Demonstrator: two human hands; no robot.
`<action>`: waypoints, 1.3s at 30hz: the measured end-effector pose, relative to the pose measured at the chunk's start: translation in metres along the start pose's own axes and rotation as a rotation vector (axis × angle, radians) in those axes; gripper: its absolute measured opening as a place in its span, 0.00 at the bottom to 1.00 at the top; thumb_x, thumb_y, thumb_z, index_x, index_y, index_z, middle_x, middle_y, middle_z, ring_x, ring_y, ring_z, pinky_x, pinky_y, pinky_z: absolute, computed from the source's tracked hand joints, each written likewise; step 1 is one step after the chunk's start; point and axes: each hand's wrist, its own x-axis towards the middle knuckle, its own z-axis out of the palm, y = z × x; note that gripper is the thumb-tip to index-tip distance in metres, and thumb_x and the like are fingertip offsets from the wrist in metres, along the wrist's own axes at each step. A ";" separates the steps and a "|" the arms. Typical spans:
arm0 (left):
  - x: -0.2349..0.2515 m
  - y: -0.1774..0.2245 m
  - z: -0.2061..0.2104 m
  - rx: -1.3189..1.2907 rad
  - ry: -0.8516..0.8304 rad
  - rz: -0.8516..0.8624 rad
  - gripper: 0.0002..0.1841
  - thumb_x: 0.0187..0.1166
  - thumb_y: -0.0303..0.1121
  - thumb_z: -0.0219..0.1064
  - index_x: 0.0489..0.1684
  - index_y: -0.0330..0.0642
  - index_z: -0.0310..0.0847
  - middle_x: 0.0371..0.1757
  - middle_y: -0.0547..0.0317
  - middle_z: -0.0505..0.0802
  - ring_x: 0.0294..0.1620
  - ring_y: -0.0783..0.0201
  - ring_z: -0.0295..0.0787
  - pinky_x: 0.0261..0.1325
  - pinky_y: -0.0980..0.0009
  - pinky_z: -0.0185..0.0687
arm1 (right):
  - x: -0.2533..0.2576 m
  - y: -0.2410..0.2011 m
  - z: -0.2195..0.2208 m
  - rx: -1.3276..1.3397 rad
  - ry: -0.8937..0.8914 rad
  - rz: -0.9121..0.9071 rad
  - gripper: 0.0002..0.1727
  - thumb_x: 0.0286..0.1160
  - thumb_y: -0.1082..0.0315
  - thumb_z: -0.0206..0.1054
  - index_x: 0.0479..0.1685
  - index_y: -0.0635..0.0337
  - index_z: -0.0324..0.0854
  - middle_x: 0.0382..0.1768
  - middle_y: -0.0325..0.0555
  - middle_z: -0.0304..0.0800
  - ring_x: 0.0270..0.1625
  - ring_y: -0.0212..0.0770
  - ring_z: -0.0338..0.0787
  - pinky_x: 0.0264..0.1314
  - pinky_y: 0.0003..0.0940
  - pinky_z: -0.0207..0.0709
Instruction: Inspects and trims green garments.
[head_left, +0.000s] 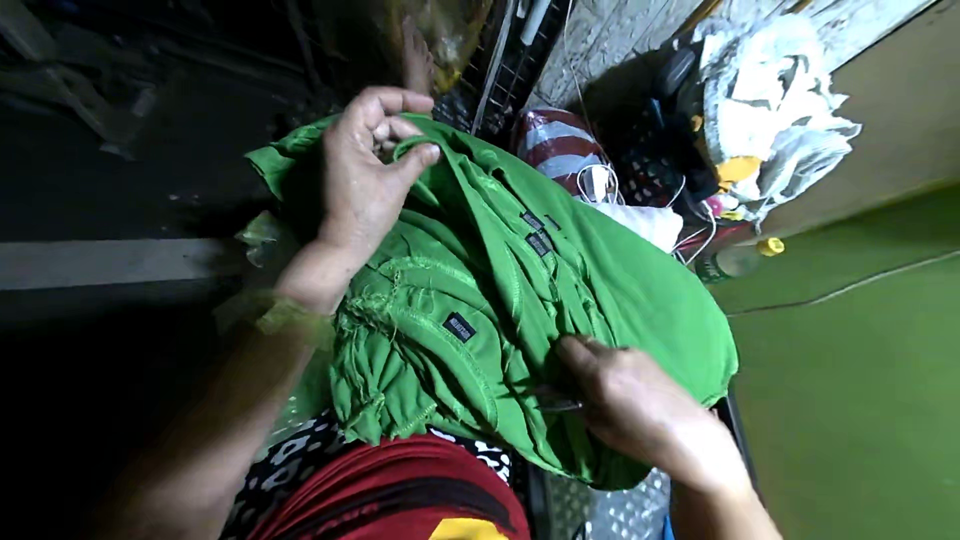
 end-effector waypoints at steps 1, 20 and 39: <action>0.007 0.003 0.002 0.011 0.010 0.031 0.19 0.74 0.26 0.71 0.63 0.30 0.80 0.46 0.60 0.92 0.46 0.82 0.85 0.53 0.84 0.79 | -0.011 0.002 0.005 -0.026 0.097 0.003 0.10 0.62 0.69 0.72 0.40 0.64 0.84 0.32 0.53 0.89 0.28 0.51 0.91 0.25 0.48 0.84; 0.026 -0.028 0.033 0.279 -0.337 -0.238 0.19 0.85 0.39 0.67 0.63 0.34 0.85 0.66 0.35 0.88 0.72 0.38 0.81 0.76 0.38 0.67 | -0.004 0.070 0.032 0.154 0.410 0.569 0.10 0.81 0.70 0.64 0.41 0.70 0.87 0.29 0.56 0.86 0.35 0.53 0.87 0.42 0.56 0.77; 0.029 -0.014 0.023 0.289 -0.409 -0.296 0.23 0.85 0.40 0.65 0.68 0.29 0.79 0.71 0.30 0.82 0.74 0.39 0.77 0.78 0.43 0.66 | 0.020 0.070 -0.022 0.224 0.225 0.166 0.22 0.83 0.71 0.62 0.76 0.63 0.75 0.55 0.54 0.90 0.49 0.41 0.91 0.52 0.39 0.86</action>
